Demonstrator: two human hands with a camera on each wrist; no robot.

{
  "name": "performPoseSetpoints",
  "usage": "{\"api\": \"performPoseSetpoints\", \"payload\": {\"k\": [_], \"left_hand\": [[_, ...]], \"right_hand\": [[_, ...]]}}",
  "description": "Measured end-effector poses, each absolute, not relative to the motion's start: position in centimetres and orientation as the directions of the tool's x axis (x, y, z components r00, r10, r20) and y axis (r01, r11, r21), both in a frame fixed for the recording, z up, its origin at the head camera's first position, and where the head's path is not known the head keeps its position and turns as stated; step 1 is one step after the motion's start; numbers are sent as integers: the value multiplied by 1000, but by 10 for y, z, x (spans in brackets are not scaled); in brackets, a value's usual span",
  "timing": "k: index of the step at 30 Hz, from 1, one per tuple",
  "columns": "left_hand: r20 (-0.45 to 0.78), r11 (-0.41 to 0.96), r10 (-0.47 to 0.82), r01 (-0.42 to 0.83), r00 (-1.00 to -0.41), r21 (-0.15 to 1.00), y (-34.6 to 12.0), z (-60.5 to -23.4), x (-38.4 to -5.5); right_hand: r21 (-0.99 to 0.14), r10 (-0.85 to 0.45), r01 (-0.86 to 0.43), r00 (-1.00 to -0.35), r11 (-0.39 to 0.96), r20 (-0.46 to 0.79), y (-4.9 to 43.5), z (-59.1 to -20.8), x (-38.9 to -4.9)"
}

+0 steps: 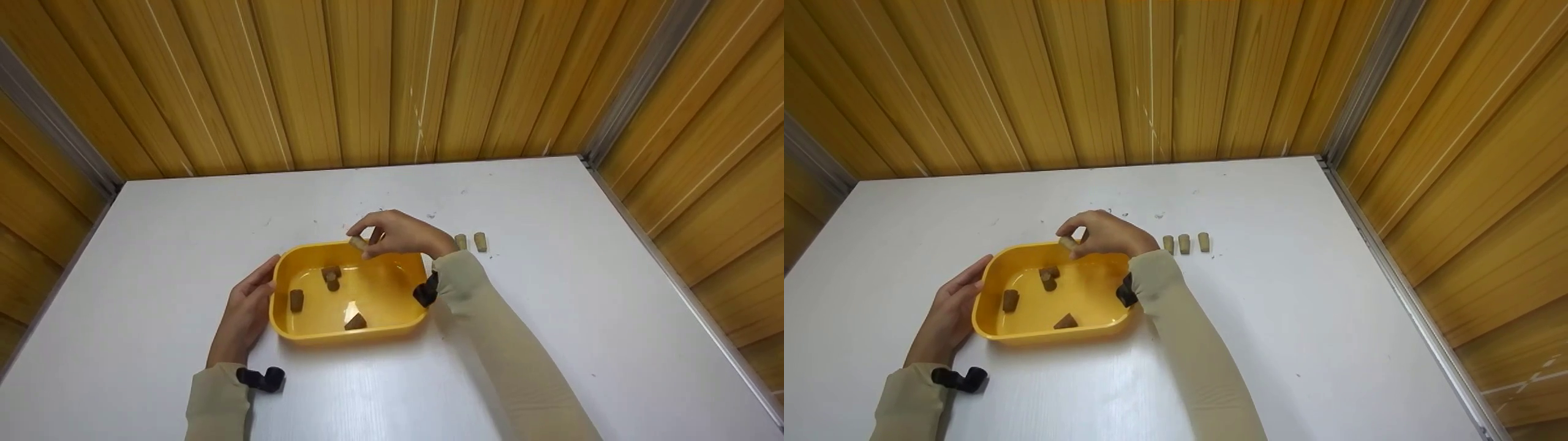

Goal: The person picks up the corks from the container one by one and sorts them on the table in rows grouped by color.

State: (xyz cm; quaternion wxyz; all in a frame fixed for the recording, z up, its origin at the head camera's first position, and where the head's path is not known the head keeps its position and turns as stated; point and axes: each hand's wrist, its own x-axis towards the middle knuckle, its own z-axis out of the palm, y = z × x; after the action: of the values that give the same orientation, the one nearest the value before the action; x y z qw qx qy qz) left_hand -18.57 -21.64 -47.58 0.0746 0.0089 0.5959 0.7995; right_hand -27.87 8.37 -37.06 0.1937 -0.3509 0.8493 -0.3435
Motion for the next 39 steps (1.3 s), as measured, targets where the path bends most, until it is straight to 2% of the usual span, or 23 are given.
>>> {"api": "performPoseSetpoints", "payload": {"k": [17,39], "left_hand": [[-44,-295,137,-84,-990,952,-218,-480,-185],[-56,-278,138,-93,-989,956,-222,-477,-182]], "right_hand": [[-815,-625,-342,-780,467,-31,123,-374,-281],[-817,-515,-330,-856,474,47,187,-383,-281]]}}
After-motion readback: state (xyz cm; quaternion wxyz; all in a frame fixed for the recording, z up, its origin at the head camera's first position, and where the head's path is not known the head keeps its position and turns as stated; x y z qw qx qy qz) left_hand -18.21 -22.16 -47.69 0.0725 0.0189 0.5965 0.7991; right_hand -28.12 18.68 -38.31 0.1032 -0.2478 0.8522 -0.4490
